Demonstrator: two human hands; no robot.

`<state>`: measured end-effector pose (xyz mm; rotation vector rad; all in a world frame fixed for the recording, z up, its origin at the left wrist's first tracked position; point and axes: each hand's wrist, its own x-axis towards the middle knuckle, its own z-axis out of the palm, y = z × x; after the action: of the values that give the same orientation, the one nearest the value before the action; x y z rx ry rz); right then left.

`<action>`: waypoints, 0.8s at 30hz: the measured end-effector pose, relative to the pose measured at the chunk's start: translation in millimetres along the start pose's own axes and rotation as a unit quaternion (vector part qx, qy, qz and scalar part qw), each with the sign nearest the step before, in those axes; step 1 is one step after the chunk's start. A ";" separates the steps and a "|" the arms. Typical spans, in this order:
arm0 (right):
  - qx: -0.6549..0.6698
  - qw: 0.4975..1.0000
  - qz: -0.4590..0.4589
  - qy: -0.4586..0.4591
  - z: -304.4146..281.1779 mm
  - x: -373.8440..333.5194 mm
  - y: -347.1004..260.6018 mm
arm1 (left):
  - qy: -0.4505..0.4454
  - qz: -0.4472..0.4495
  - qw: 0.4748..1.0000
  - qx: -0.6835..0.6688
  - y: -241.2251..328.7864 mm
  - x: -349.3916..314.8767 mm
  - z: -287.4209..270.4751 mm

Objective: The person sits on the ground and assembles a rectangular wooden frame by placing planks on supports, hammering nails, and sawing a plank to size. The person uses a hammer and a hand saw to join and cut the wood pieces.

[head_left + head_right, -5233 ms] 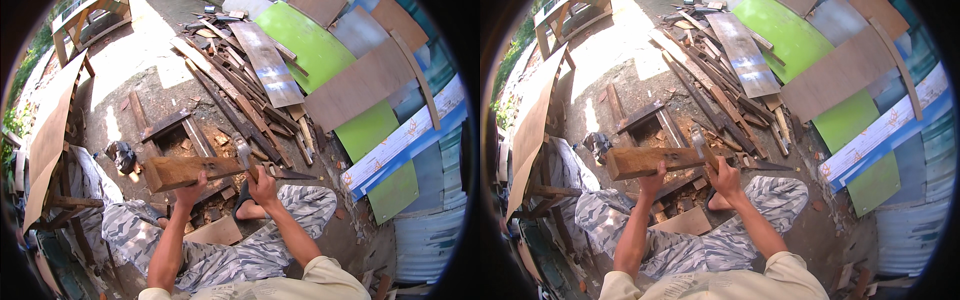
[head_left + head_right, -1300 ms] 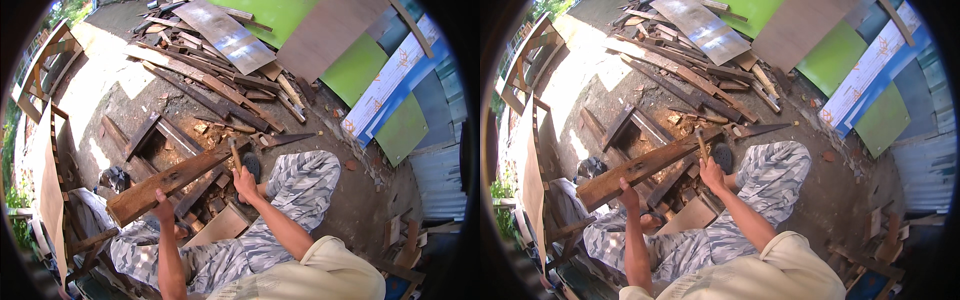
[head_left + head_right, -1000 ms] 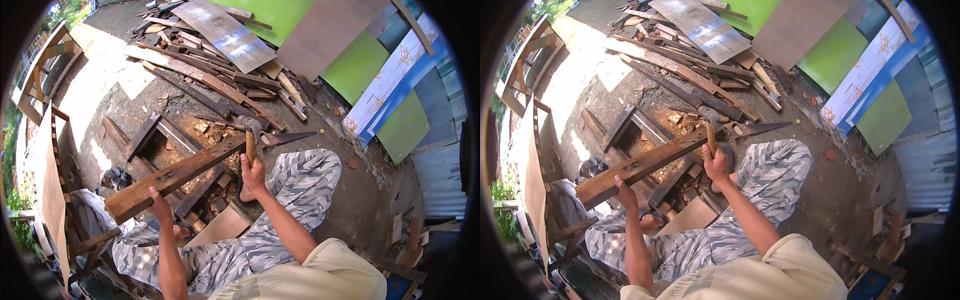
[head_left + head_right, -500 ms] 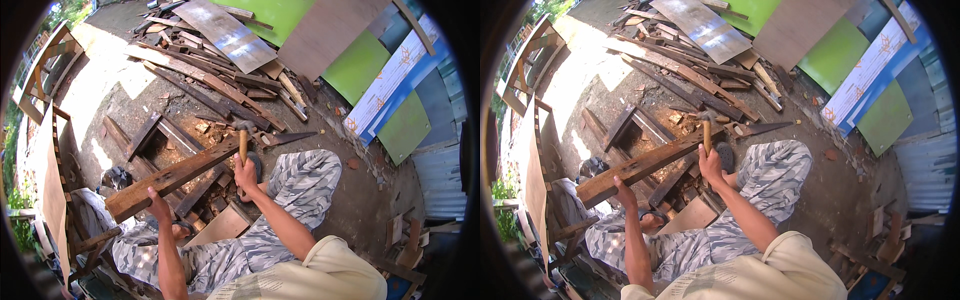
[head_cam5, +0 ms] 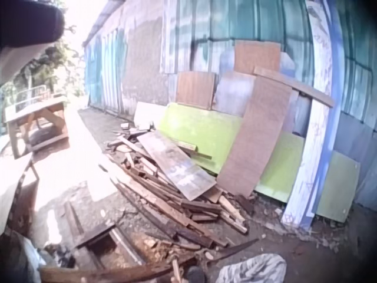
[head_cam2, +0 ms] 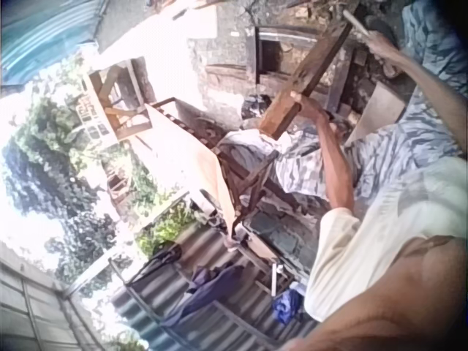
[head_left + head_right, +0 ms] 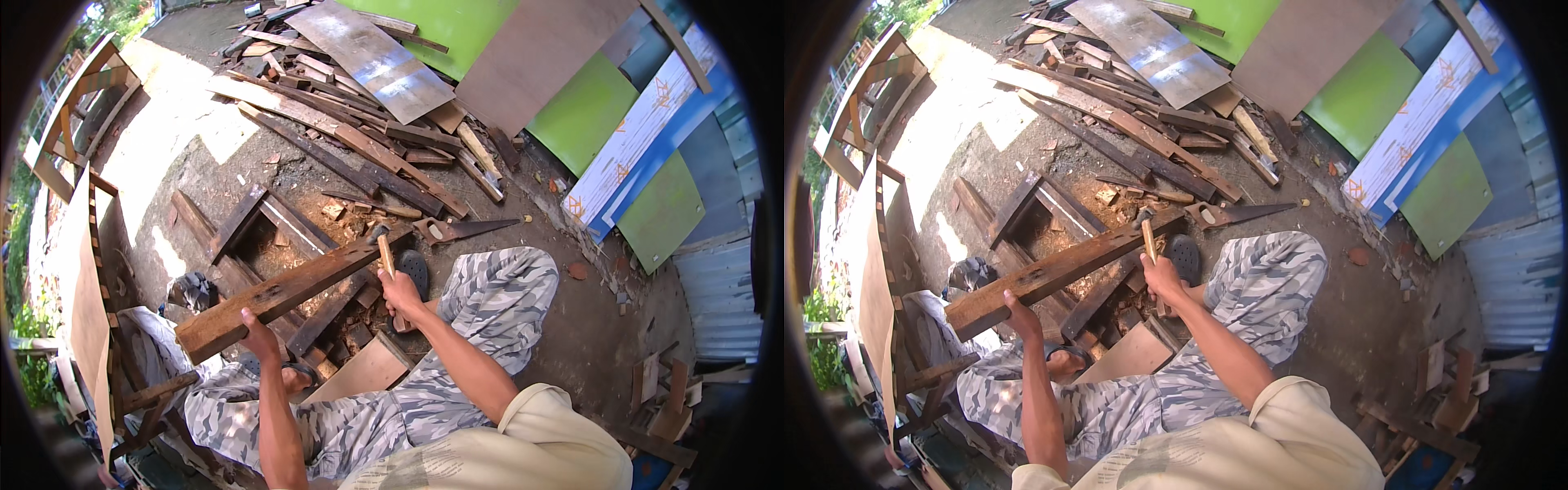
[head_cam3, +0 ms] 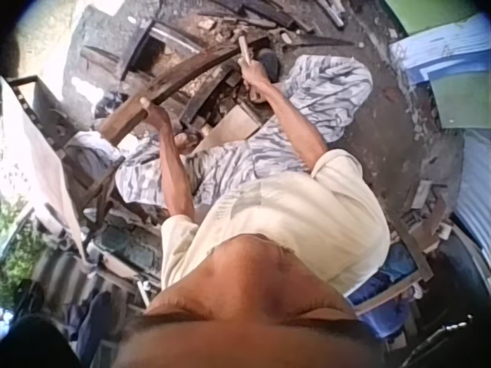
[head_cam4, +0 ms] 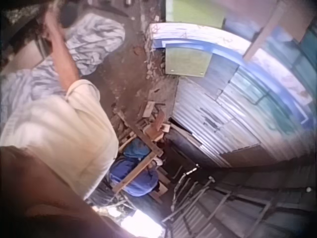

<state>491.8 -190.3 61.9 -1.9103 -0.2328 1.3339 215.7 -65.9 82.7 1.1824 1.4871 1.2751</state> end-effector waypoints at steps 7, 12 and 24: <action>-0.019 0.993 -0.054 0.102 -18.3 -16.1 -12.3 | 0.004 0.016 1.000 -0.005 -6.8 6.6 -10.7; -0.111 0.940 -0.302 0.114 -3.4 -25.3 -28.2 | -0.026 0.051 0.998 -0.041 -11.3 -2.1 -15.3; -0.339 0.929 -0.071 0.131 -11.6 45.6 49.6 | -0.092 -0.020 0.977 -0.190 -9.9 -6.3 -27.9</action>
<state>508.1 -204.8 -2.9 -2.5545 -0.7603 0.9460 188.7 -78.3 77.0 0.9813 1.0695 1.3120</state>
